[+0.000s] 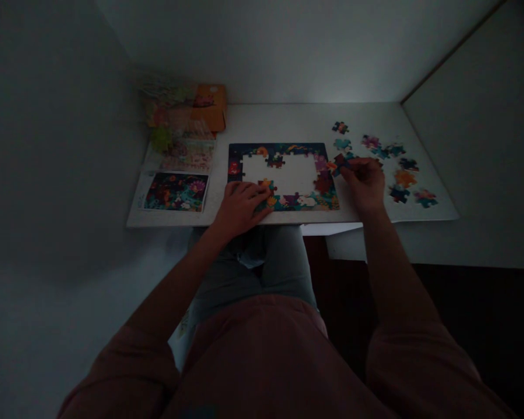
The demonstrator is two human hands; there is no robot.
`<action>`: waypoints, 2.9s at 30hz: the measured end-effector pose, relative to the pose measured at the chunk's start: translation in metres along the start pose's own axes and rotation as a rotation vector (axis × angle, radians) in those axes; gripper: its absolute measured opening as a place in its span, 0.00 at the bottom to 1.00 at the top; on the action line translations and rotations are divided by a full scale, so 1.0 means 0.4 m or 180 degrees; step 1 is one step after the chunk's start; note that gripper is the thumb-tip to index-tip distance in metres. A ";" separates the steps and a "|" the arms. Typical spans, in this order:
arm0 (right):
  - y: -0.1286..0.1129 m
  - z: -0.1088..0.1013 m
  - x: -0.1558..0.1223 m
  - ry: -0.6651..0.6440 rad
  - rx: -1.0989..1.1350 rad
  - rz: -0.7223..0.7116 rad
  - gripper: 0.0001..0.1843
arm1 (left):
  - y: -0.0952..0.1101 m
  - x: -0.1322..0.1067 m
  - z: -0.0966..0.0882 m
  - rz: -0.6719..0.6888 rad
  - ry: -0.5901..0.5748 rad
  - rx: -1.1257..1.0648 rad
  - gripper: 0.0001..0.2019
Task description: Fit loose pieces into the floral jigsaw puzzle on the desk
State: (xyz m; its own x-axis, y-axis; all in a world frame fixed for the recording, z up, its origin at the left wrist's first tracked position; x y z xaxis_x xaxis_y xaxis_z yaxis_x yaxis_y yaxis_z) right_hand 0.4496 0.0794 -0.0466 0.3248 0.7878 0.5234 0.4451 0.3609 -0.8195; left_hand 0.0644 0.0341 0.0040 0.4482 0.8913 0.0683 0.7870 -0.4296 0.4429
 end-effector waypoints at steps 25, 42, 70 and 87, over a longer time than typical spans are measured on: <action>-0.057 0.074 -0.038 -0.0891 0.0012 0.0239 0.27 | -0.093 -0.010 -0.048 -0.0436 0.0607 0.0049 0.25; -0.217 0.425 0.024 -0.2641 -0.0849 -0.0538 0.05 | -0.064 -0.020 -0.026 -0.0072 0.0164 0.0201 0.37; -0.111 0.385 0.109 -0.2297 -0.1056 -0.0140 0.27 | -0.078 0.005 0.024 0.0550 -0.0018 0.0496 0.41; -0.167 0.387 0.005 -0.2593 -0.0821 -0.0965 0.16 | -0.074 0.005 0.014 0.0508 0.0015 0.0484 0.41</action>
State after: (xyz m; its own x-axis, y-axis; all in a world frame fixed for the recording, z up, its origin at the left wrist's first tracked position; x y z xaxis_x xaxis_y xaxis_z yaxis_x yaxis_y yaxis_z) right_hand 0.2912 0.1343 -0.0270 -0.4842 0.8217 0.3005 0.6203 0.5646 -0.5445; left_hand 0.0443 0.0476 -0.0142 0.5706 0.8107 0.1310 0.7612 -0.5820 0.2860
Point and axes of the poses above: each hand's wrist, its own x-axis towards the middle knuckle, its own z-axis out of the palm, y = z × x, the point moved 5 cm from there along x, towards the middle knuckle, and after that the axes turned 11 degrees about -z, right-handed, at the moved point
